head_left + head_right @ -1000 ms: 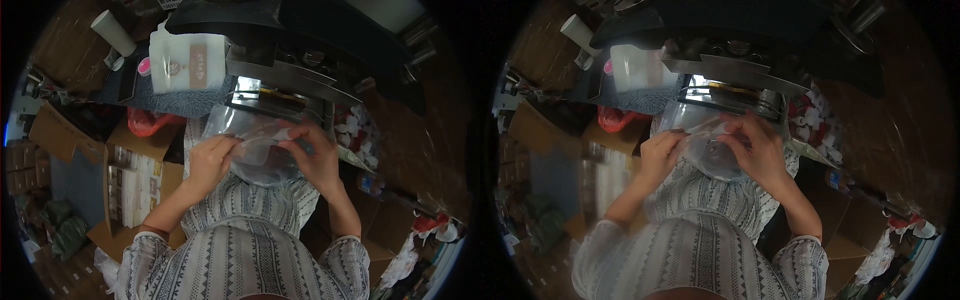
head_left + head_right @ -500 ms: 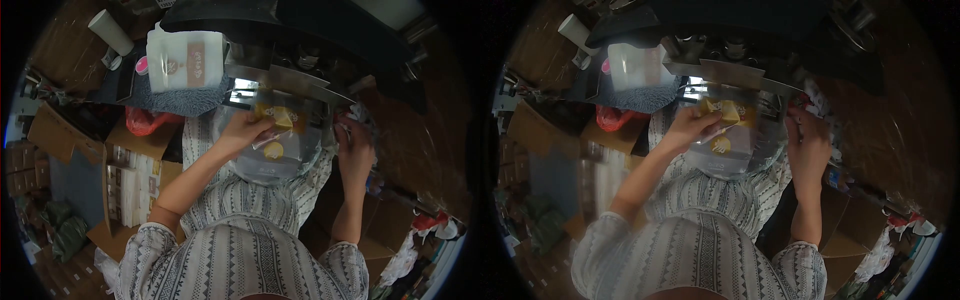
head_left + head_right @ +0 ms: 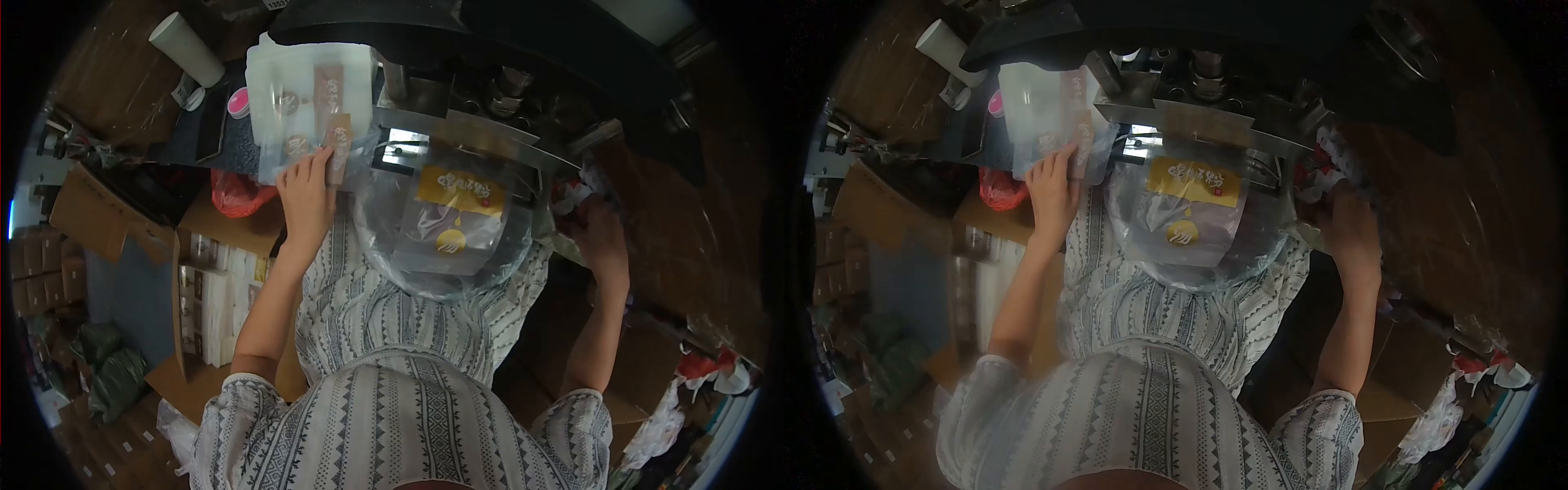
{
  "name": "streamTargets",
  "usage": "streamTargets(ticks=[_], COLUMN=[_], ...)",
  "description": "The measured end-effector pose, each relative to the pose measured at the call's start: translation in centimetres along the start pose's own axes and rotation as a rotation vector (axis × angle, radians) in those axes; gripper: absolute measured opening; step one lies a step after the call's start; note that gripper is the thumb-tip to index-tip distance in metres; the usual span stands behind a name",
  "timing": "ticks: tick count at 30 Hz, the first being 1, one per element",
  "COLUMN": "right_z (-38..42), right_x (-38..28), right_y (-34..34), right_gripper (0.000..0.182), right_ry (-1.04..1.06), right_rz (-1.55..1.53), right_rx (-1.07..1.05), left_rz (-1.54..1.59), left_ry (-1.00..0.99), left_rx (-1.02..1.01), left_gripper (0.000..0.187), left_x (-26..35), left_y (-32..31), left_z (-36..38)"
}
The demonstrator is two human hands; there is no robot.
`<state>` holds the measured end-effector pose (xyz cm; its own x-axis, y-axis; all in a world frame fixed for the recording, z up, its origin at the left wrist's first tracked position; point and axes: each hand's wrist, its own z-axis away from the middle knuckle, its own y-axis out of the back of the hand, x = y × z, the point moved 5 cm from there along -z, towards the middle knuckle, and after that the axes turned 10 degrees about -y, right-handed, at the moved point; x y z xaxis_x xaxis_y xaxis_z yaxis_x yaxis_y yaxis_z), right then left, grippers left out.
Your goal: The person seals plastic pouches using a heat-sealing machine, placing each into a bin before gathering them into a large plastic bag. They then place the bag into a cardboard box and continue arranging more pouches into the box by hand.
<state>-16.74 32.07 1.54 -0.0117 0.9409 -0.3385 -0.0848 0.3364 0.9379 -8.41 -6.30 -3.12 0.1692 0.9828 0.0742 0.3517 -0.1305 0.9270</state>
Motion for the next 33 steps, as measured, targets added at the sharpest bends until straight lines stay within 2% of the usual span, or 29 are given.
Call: streamTargets(ticks=[2, 4, 5, 7, 11, 13, 14, 16, 17, 19, 23, 25, 26, 28, 29, 31, 33], right_z=[0.1, 0.0, 0.0, -0.1, 0.5, 1.4, 1.4, 1.4, 1.4, 1.1, 1.1, 1.6, 1.9, 2.9, 3.3, 4.3, 4.5], right_x=[0.6, 1.0, 0.8, 0.7, 0.2, -1.9, -1.7, -1.7, -1.5, -0.7, -0.8, -1.1, -2.1, -6.7, -7.9, -11.4, -12.6], right_y=[0.4, 0.3, 0.7, 0.9, 1.2, 3.4, 3.1, 2.2, 1.9, 0.9, 1.6, 2.6, 2.2, 2.3, 2.2, 2.6, 1.9], right_gripper=[0.020, 0.019, 0.019, 0.018, 0.019, 0.016, 0.016, 0.016, 0.016, 0.017, 0.015, 0.015, 0.015, 0.016, 0.016, 0.018, 0.019], right_ry=[0.061, 0.045, 0.046, -0.091, -0.008, -0.098, -0.098, 0.037, 0.045, -0.011, 0.015, -0.201, -0.205, 0.255, 0.240, 0.525, 0.573], right_rz=[0.061, -0.021, -0.022, -0.158, -0.178, -0.296, -0.296, -0.232, -0.239, -0.337, -0.311, -0.669, -0.665, -0.848, -0.842, -0.574, -0.538], right_rx=[0.049, -0.037, -0.038, -0.232, -0.181, -0.082, -0.083, -0.069, -0.070, -0.206, -0.156, -0.093, -0.093, -0.103, -0.090, 0.011, 0.028], left_rz=[0.039, 0.045, 0.044, 0.175, 0.276, 0.306, 0.306, 0.334, 0.324, 0.319, 0.310, 0.314, 0.319, 0.362, 0.377, 0.360, 0.359], left_ry=[0.052, 0.014, 0.014, 0.158, 0.161, 0.145, 0.146, 0.120, 0.122, 0.113, 0.111, 0.113, 0.113, 0.072, 0.059, 0.074, 0.063], left_rx=[0.007, 0.086, 0.085, 0.072, 0.156, 0.180, 0.179, 0.199, 0.200, 0.211, 0.218, 0.193, 0.191, 0.173, 0.171, 0.157, 0.150], left_gripper=[0.046, 0.026, 0.026, 0.016, 0.014, 0.015, 0.015, 0.013, 0.013, 0.012, 0.011, 0.010, 0.010, 0.012, 0.012, 0.013, 0.013], left_x=[-0.5, -0.4, -0.1, 0.2, 2.5, 3.5, 4.0, 4.8, 4.9, 5.0, 5.0, 5.4, 5.7, 6.6, 6.9, 7.1, 7.4], left_y=[0.6, 1.8, 2.2, 2.5, 4.0, 4.9, 5.1, 5.5, 5.5, 5.7, 5.9, 5.9, 6.0, 6.2, 6.2, 6.4, 6.5], left_z=[0.2, 0.3, 0.4, 0.9, 1.2, 1.0, 0.9, 0.6, 0.5, 0.5, 0.7, 0.8, 0.8, 0.5, 0.4, 0.2, 0.3])
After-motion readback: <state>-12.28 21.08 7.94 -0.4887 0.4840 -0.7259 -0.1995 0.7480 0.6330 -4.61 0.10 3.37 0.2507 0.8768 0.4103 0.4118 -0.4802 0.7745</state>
